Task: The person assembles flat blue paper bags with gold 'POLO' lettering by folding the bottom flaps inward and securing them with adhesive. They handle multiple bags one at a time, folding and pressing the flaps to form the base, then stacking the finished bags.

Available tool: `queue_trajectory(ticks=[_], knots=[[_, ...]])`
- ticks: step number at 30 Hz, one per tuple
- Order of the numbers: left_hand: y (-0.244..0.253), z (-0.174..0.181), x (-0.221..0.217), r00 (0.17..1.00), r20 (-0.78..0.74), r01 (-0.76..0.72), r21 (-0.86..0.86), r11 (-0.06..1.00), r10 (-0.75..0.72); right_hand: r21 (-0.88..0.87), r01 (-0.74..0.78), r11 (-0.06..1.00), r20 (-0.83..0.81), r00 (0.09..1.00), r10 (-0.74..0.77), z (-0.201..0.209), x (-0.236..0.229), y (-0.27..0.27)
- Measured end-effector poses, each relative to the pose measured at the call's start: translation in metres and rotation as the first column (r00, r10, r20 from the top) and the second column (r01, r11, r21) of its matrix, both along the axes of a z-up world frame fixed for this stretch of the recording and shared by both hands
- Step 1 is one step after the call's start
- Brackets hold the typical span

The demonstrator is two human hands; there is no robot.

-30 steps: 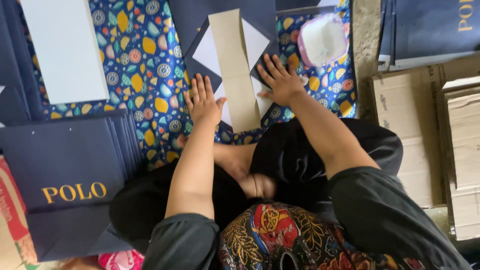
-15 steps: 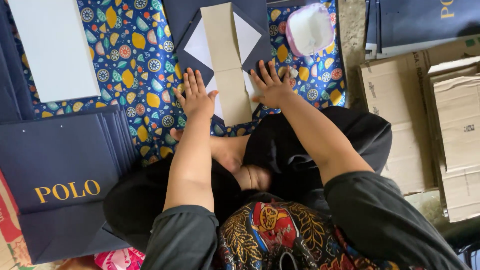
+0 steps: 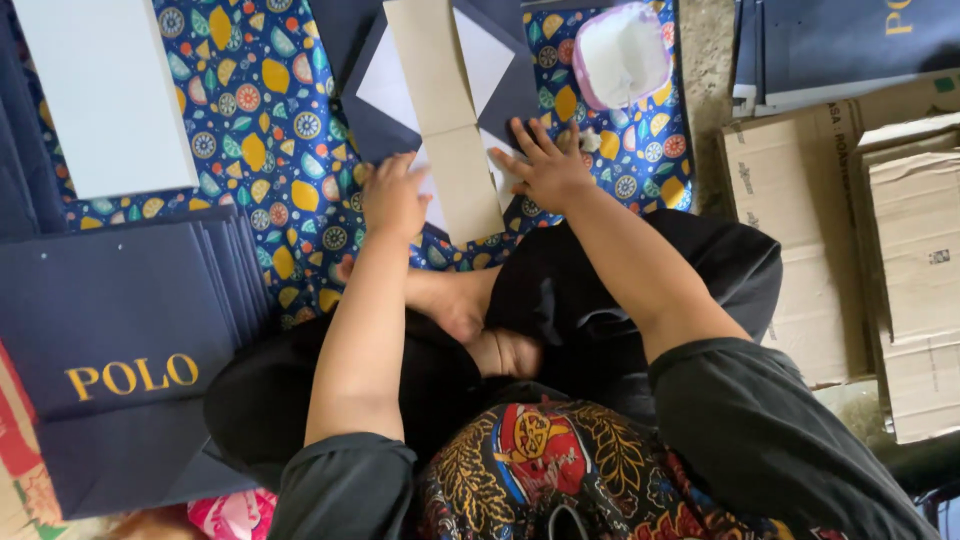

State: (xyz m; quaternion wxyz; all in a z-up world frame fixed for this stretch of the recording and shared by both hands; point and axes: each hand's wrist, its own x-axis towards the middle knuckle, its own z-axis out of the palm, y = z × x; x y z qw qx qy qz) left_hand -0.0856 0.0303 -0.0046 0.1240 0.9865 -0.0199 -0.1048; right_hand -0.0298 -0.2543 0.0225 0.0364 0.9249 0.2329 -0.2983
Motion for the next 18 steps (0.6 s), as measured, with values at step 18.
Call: queue_trajectory(ticks=[18], knots=[[-0.007, 0.005, -0.021, 0.934, -0.348, 0.106, 0.038, 0.994, -0.087, 0.321, -0.376, 0.869, 0.098, 0.926, 0.364, -0.024, -0.001, -0.006]])
